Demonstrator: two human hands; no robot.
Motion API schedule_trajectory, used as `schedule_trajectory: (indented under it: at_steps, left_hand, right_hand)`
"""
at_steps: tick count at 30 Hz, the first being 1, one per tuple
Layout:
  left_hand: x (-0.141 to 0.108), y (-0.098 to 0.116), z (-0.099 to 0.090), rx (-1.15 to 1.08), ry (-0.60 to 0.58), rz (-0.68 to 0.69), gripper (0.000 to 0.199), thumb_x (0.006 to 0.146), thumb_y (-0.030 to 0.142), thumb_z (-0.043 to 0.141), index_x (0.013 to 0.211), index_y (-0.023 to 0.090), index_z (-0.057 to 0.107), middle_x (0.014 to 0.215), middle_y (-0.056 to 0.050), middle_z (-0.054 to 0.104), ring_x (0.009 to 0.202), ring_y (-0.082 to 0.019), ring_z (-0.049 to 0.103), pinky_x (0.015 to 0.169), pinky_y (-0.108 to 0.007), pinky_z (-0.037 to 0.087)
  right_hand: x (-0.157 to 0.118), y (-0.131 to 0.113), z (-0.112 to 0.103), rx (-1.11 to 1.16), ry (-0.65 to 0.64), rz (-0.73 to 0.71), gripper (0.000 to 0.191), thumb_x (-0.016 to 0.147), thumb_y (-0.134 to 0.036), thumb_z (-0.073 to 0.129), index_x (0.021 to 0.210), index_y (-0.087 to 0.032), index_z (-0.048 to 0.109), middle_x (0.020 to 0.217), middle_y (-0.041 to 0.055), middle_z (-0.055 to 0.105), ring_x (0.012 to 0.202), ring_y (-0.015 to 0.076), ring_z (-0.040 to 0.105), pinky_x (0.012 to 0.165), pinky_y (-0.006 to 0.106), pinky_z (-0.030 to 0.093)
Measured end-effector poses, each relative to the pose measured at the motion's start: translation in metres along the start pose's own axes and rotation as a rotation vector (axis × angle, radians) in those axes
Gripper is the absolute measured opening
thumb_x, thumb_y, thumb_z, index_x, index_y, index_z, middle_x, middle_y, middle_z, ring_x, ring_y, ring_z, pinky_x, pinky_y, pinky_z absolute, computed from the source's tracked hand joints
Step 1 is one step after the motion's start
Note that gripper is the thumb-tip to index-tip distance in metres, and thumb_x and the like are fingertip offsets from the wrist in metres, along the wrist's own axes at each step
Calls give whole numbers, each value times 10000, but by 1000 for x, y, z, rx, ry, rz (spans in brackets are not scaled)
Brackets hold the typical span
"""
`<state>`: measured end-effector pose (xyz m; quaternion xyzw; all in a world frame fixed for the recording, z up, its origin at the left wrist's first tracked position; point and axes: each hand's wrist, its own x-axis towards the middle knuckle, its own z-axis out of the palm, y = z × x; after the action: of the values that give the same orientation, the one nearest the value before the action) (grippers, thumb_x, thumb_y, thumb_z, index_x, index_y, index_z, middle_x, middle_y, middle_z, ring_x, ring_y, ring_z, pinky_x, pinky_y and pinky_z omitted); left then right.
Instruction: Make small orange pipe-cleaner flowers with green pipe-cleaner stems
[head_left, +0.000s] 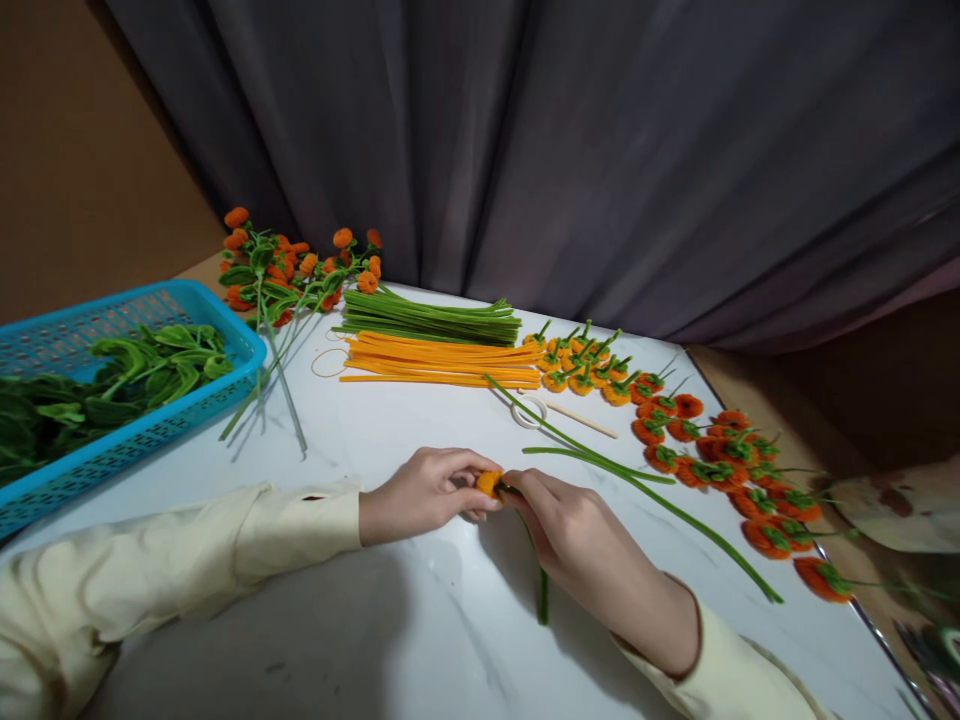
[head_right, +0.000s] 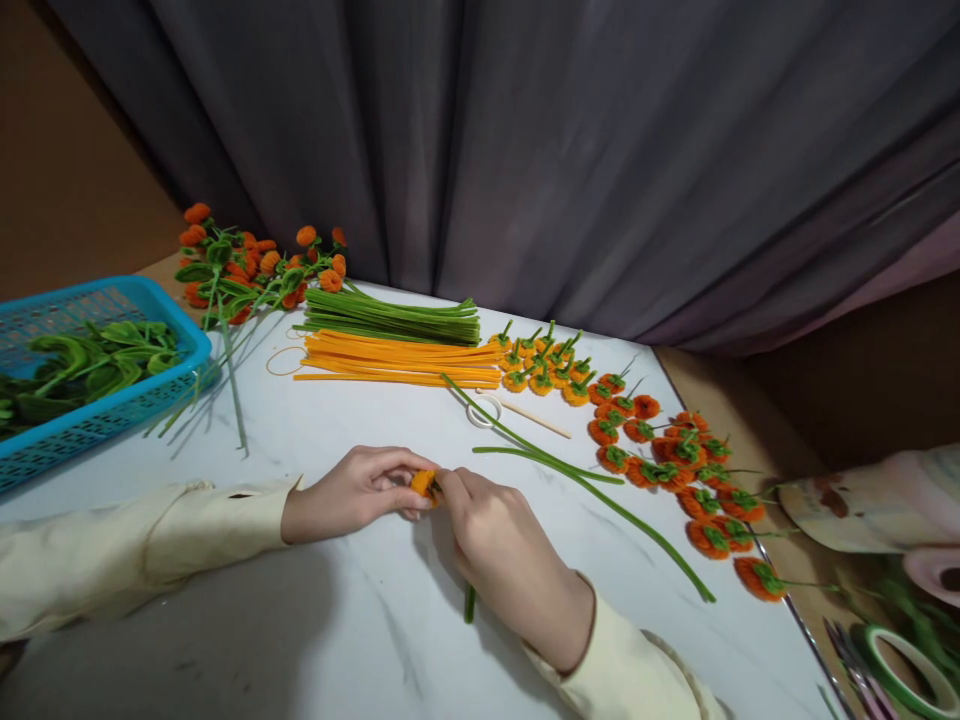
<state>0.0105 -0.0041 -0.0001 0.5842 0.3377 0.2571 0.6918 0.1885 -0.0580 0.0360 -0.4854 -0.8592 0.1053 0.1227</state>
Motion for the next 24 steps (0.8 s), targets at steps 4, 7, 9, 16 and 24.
schedule_trajectory:
  at_steps: [4, 7, 9, 16, 24]
  left_hand:
    - [-1, 1, 1, 73, 5, 57, 259, 692, 247, 677, 917, 120, 656, 784, -12, 616, 676, -116, 604, 665, -258, 576]
    - [-2, 3, 0, 167, 20, 108, 234, 718, 243, 656, 925, 133, 663, 805, -13, 614, 659, -104, 592, 628, -222, 555]
    - [-1, 5, -1, 242, 32, 155, 231, 717, 248, 672, 924, 144, 671, 827, -21, 615, 672, -105, 582, 627, -208, 534]
    - [5, 4, -4, -57, -101, 56, 382, 840, 369, 559, 1173, 185, 587, 1112, -81, 634, 1016, -187, 596, 878, -325, 497]
    - [6, 2, -6, -191, -102, -48, 375, 811, 406, 597, 1072, 140, 632, 901, -46, 654, 728, -124, 650, 729, -281, 551]
  right_hand:
    - [0, -1, 5, 26, 32, 23, 211, 826, -29, 369, 912, -141, 526, 739, 71, 629, 590, 183, 582, 519, 267, 418]
    - [1, 0, 5, 153, 47, 66, 202, 838, -57, 373, 923, -147, 532, 757, 73, 646, 613, 175, 597, 540, 257, 429]
    - [2, 1, 3, 255, 68, 93, 188, 842, -76, 387, 906, -162, 541, 761, 57, 654, 614, 158, 595, 554, 244, 432]
    - [8, 0, -3, 400, 188, 153, 157, 870, -120, 419, 836, -181, 560, 681, 14, 629, 549, 121, 544, 533, 215, 414]
    - [8, 7, -13, 39, 76, -114, 270, 838, -33, 347, 901, -143, 586, 793, 85, 609, 705, 184, 547, 598, 283, 442]
